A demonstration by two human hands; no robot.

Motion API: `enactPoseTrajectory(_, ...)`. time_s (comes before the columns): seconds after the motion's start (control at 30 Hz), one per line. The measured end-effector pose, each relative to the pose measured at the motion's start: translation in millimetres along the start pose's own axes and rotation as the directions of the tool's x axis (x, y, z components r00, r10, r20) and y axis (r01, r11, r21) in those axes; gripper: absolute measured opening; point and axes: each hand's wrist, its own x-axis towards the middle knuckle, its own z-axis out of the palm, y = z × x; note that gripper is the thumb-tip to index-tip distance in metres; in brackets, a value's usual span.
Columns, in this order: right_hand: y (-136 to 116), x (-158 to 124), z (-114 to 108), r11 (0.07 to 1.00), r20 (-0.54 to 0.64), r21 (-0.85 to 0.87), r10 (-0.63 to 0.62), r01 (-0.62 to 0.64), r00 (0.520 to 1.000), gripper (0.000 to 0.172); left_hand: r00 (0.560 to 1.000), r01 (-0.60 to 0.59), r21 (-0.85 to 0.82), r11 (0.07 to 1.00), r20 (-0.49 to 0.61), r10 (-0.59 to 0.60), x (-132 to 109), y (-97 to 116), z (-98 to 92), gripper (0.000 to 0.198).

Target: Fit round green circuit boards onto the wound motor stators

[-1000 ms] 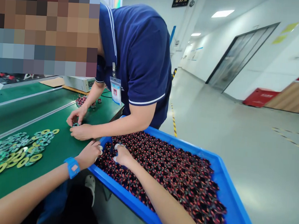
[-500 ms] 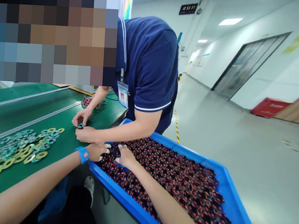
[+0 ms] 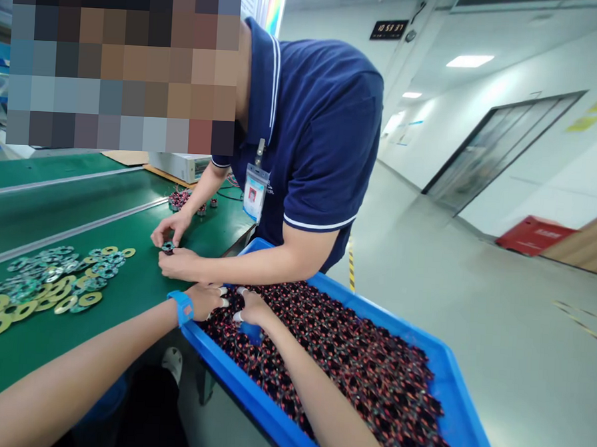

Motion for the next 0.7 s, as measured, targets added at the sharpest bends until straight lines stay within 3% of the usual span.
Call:
enactPoseTrajectory(0.13, 5.3, 5.2, 2.3, 0.996, 0.052, 0.076, 0.036, -0.040, 0.998, 0.034, 0.997, 0.058, 0.042, 0.997, 0.053, -0.060, 1.7, 10.2, -9.9, 0.017)
enactPoseTrajectory(0.47, -0.7, 9.3, 1.6, 0.996, 0.087, 0.005, 0.083, -0.084, 0.993, 0.032, 0.961, 0.100, -0.009, 0.995, 0.260, -0.095, 14.0, 23.7, -14.4, 0.028)
enactPoseTrajectory(0.7, 10.8, 2.6, -0.5, 0.997, 0.091, -0.081, 0.026, -0.019, 0.995, 0.031, 0.957, 0.101, -0.021, 0.995, 0.277, -0.091, 21.0, 21.6, -21.9, 0.028)
